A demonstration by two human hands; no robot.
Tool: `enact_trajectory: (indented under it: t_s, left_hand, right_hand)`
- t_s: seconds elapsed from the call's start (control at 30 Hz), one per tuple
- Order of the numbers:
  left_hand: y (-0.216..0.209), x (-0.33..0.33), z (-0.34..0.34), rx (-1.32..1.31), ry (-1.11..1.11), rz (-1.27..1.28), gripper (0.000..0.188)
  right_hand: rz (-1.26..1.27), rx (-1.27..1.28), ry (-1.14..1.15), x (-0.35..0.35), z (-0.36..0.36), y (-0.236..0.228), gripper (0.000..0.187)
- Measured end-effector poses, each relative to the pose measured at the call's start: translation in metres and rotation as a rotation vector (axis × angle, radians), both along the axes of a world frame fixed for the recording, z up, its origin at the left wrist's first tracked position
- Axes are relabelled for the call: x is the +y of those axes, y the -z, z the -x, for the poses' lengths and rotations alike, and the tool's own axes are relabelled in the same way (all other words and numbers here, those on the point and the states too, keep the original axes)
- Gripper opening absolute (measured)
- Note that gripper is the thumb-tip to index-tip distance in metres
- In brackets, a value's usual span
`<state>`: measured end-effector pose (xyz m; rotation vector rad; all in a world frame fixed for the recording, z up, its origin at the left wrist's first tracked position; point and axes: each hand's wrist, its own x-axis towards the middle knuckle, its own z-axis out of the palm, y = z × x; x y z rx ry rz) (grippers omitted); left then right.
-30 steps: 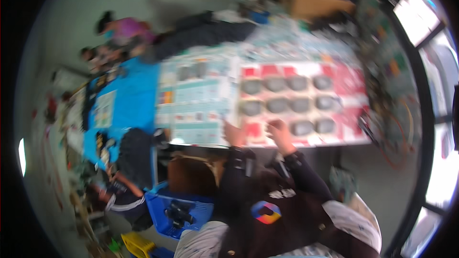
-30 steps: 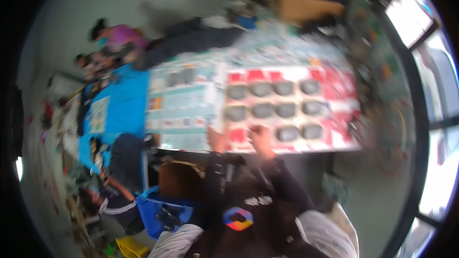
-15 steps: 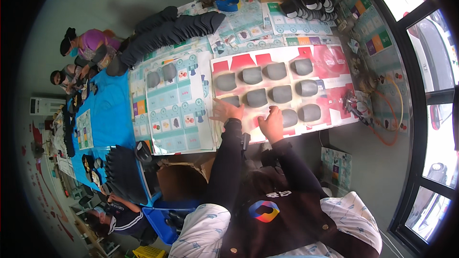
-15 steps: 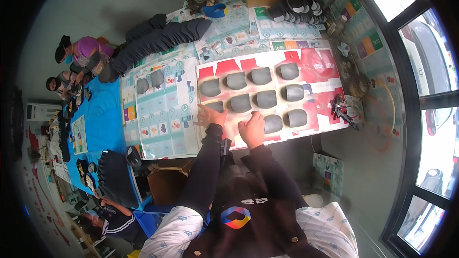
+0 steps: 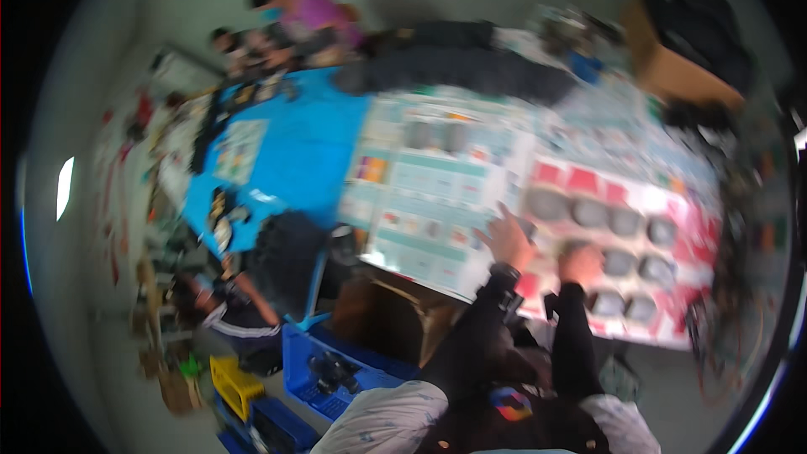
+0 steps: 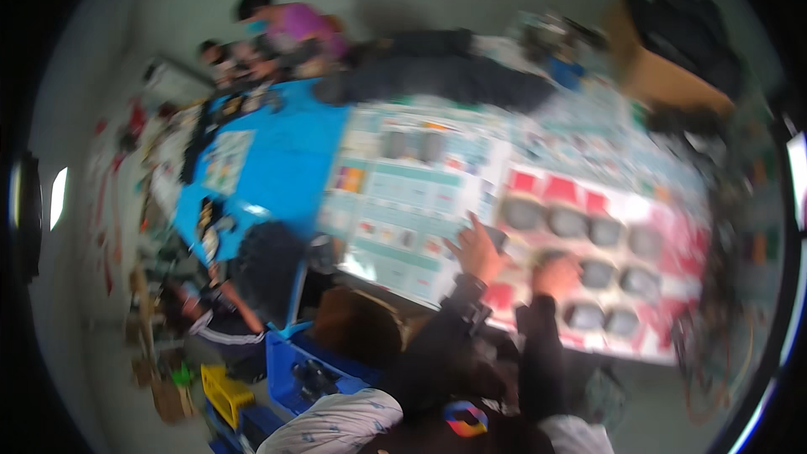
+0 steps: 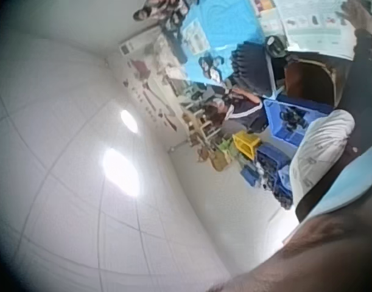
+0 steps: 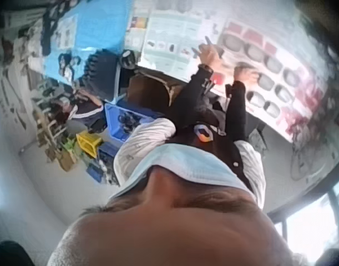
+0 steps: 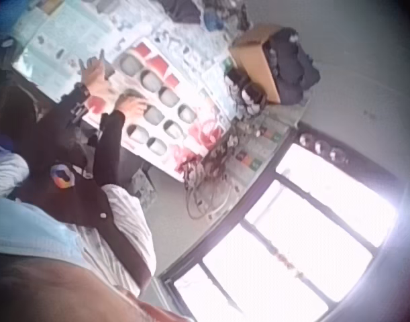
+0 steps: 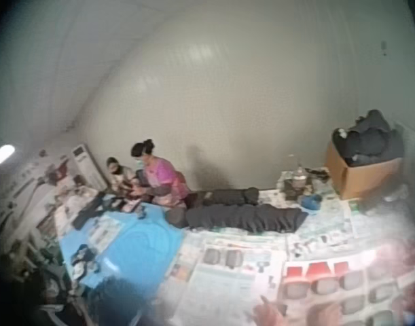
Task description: Applying adhesive to shoe components using a spray tool and organizing them on a grid.
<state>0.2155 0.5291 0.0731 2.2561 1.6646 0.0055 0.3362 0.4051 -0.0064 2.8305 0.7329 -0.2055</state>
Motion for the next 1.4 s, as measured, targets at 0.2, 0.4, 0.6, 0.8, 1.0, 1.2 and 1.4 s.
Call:
enact_trajectory:
  t_s: [0.2,0.4,0.6,0.8,1.0,1.2,1.4]
  left_hand:
    - [0.003,0.089,0.136,0.013,-0.012,-0.031,0.124]
    - [0.016,0.151,0.211,0.088,0.056,-0.08,0.12]
    - [0.067,0.235,0.244,0.15,0.259,-0.272,0.091]
    - [0.028,0.294,0.234,0.137,0.399,-0.18,0.123]
    - [0.037,0.348,0.229,0.083,0.627,-0.131,0.112]
    - [0.049,0.373,0.237,0.094,0.728,-0.219,0.088]
    - [0.065,0.365,0.247,0.101,0.737,-0.19,0.083]
  right_hand:
    - [-0.112,-0.022,0.293,0.026,0.018,-0.008,0.108]
    - [-0.299,0.053,0.039,0.072,0.047,-0.083,0.104]
    - [-0.319,0.214,-0.448,0.202,0.041,-0.031,0.083]
    - [-0.454,0.24,-0.58,0.303,0.036,-0.063,0.103]
    - [-0.368,0.21,-0.729,0.339,0.022,-0.038,0.091]
    - [-0.356,0.141,-0.823,0.378,0.025,-0.028,0.087]
    - [-0.221,0.339,-0.79,0.383,0.02,-0.014,0.121]
